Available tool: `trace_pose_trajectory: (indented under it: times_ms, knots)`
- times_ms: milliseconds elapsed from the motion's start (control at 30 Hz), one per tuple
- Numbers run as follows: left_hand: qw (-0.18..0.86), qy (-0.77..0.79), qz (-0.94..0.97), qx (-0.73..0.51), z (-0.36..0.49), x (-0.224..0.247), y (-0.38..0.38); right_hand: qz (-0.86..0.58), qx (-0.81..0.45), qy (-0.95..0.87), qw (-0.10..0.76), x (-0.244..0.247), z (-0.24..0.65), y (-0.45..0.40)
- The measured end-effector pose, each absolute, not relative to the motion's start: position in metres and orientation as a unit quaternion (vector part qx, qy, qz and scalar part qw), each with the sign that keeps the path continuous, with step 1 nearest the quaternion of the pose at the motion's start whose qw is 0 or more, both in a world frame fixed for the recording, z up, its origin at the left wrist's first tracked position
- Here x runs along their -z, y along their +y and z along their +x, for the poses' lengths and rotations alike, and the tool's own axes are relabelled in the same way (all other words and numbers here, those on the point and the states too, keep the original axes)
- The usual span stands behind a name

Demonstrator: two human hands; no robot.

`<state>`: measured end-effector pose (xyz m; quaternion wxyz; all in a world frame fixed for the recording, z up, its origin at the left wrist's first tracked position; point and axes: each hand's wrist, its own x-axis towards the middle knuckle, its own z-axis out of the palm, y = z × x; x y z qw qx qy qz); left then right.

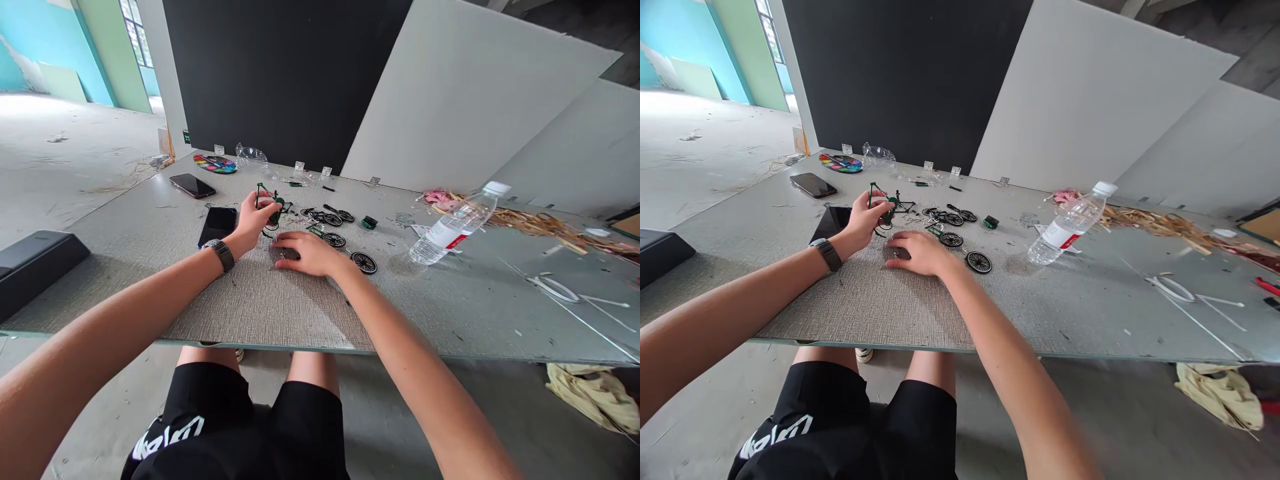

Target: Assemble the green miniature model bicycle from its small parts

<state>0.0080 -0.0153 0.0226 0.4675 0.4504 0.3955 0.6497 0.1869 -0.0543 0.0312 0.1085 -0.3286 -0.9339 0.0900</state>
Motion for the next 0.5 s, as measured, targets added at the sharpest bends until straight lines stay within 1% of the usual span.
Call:
trace_pose_trajectory:
  times_ms: [133, 267, 500]
  knots:
    - [0.471, 0.39, 0.452, -0.65, 0.009, -0.022, -0.014, -0.361, -0.111, -0.919, 0.109, -0.032, 0.192, -0.051]
    - [0.474, 0.391, 0.448, -0.649, 0.009, -0.022, -0.014, -0.411, -0.095, -0.9, 0.107, -0.034, 0.2, -0.047]
    - [0.478, 0.392, 0.452, -0.643, 0.007, -0.022, -0.014, -0.403, -0.064, -0.907, 0.103, -0.038, 0.207, -0.045]
